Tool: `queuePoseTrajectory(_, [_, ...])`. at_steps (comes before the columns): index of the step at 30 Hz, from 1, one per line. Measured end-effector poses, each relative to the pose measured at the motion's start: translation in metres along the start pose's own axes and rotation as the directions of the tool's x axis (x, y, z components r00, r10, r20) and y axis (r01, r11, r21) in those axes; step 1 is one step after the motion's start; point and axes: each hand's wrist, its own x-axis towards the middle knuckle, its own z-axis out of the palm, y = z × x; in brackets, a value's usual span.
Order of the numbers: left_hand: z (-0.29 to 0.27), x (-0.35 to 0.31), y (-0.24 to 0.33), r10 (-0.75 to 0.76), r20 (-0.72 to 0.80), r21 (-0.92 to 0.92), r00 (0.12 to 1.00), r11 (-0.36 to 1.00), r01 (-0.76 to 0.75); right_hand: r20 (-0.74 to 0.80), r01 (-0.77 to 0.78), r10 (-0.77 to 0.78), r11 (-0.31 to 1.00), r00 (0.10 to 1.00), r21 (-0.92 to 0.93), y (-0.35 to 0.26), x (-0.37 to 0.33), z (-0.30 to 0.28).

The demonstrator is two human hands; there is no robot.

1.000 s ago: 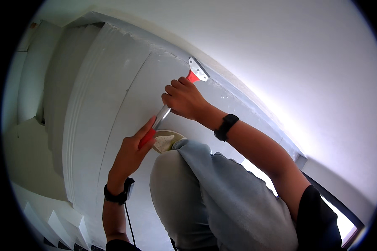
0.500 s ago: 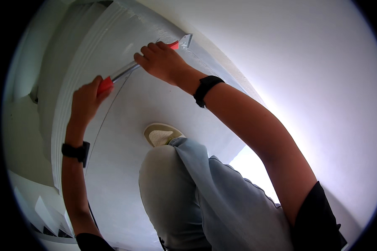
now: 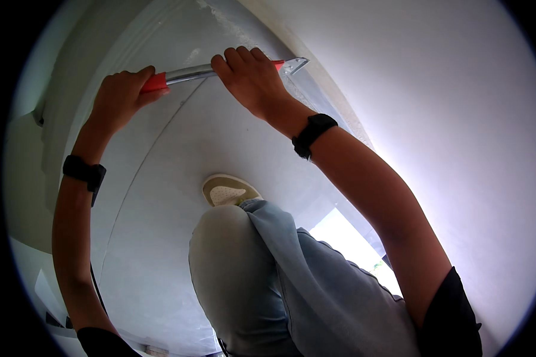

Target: The person uses a long-handled scraper to remove white residue from a gray tiled floor and baseboard, then picks up a piece of debris by hand.

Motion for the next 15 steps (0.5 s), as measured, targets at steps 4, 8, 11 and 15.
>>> queuePoseTrajectory(4, [0.007, 0.006, -0.003, 0.008, -0.004, 0.003, 1.000, 1.000, -0.008, -0.073, -0.002, 0.011, 0.992, 0.997, 0.124, 0.003, 0.003, 0.017])
queuePoseTrajectory(8, [0.014, 0.014, -0.010, 0.001, 0.066, 0.036, 0.998, 0.999, -0.003, 0.026, -0.039, 0.036, 0.992, 0.999, 0.121, 0.000, 0.003, 0.025])
queuePoseTrajectory(11, [0.016, 0.013, -0.004, 0.032, 0.075, 0.016, 0.997, 0.999, -0.033, 0.067, -0.065, 0.059, 0.994, 0.996, 0.087, 0.001, -0.007, 0.020])
queuePoseTrajectory(15, [0.017, 0.013, 0.001, -0.017, 0.120, -0.030, 0.993, 0.999, 0.021, 0.106, -0.023, 0.014, 0.996, 0.994, 0.081, 0.008, -0.006, 0.020])
